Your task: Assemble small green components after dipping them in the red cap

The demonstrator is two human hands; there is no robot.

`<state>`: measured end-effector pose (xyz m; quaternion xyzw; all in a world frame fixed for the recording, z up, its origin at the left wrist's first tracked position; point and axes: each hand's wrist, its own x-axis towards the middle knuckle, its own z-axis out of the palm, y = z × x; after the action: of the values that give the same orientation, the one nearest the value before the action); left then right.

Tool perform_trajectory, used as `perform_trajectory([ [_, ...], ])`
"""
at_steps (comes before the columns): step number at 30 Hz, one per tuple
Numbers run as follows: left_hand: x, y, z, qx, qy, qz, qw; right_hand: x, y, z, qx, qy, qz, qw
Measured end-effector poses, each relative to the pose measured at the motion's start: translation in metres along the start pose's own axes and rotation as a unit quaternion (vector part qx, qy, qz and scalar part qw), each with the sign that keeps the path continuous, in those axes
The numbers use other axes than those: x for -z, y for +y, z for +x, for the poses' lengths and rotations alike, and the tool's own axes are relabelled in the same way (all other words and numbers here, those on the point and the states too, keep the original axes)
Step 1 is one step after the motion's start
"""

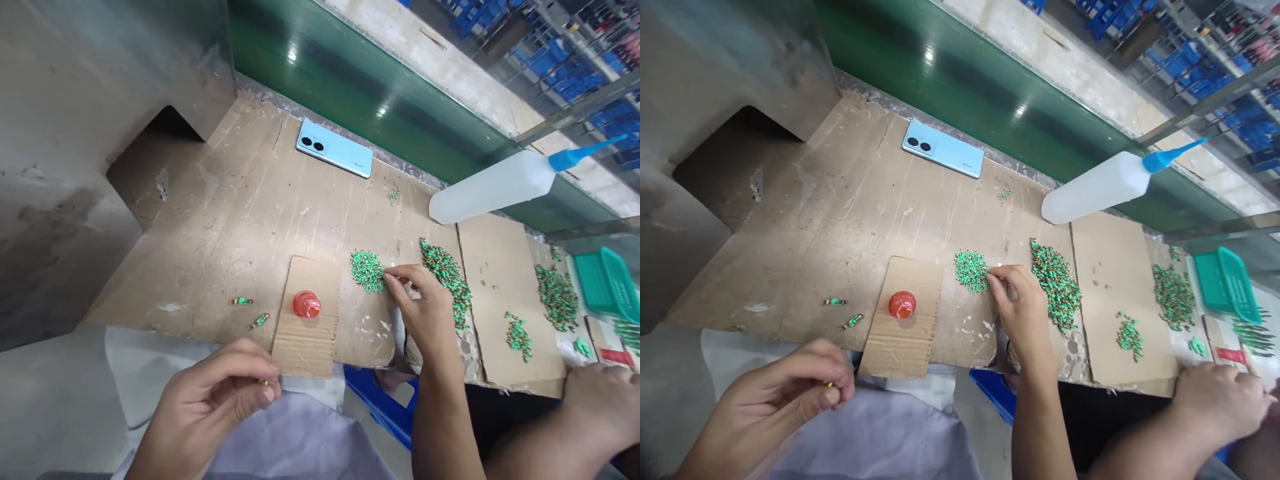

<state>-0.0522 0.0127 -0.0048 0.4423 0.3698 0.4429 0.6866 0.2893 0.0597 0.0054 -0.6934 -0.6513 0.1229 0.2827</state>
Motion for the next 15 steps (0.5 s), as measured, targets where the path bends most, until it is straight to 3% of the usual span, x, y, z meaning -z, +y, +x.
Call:
perform_trajectory([
  [2, -0.006, 0.002, -0.001, 0.036, 0.001, -0.018, 0.999, 0.001, -0.001, -0.004, -0.024, 0.023, 0.026, 0.999],
  [7, -0.029, 0.015, -0.006, 0.222, 0.096, -0.081, 0.967, -0.003, -0.007, -0.013, -0.076, 0.06, 0.126, 0.987],
  [10, -0.037, 0.024, -0.004, 0.248, 0.075, -0.067, 0.963, -0.004, -0.019, -0.019, -0.095, 0.052, 0.226, 0.968],
  [15, -0.041, 0.028, -0.001, 0.259, 0.033, -0.049, 0.964, -0.004, -0.054, -0.034, -0.122, -0.012, 0.419, 0.899],
])
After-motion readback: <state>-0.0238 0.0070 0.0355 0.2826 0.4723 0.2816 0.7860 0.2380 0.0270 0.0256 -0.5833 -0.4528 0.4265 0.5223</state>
